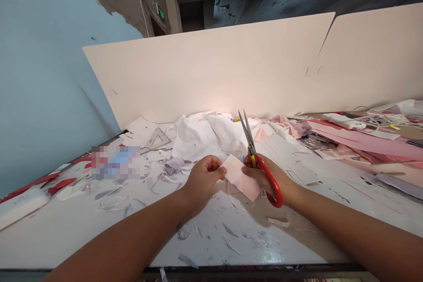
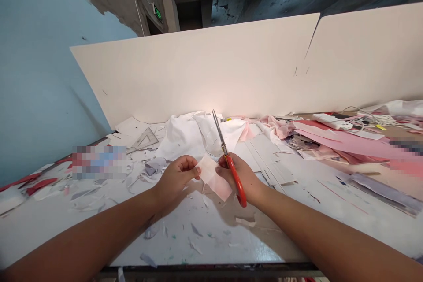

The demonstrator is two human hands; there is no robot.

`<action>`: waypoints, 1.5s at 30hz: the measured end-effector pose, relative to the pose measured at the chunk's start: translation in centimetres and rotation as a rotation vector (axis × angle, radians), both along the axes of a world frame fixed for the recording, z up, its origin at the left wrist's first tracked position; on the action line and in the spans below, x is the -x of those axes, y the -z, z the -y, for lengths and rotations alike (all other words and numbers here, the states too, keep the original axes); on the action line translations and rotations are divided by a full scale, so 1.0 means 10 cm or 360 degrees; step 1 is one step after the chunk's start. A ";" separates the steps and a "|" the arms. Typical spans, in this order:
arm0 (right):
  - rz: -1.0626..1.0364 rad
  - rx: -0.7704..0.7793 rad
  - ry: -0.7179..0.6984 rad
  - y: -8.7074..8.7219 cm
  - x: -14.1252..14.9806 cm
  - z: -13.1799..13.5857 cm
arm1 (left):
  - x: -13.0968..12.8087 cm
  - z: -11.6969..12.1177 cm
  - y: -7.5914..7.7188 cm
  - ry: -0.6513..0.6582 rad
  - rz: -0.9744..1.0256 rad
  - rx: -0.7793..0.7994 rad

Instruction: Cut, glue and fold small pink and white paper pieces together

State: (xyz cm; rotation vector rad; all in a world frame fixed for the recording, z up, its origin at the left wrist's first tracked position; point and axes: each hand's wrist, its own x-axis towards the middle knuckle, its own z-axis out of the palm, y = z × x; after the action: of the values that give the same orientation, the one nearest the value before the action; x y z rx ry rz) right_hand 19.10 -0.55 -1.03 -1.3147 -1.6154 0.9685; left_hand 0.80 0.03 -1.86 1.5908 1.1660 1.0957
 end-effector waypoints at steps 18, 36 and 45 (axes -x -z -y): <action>0.0138 0.0087 0.0026 -0.04 -0.04 -0.03 | 0.14 0.01 -0.15 0.0316 -0.0438 -0.0370; 0.0158 0.0093 -0.0081 -0.07 -0.02 -0.02 | -0.03 0.04 0.03 -0.0004 -0.0223 -0.0218; 0.0109 -0.0111 0.0103 -0.03 -0.01 0.01 | -0.06 0.07 -0.07 -0.0112 0.0101 -0.0083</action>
State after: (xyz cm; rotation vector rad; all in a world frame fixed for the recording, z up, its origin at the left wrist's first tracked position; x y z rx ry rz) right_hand 19.16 -0.70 -0.72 -1.3567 -1.6333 0.8295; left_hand 1.36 -0.68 -1.16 1.5537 1.1671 1.2225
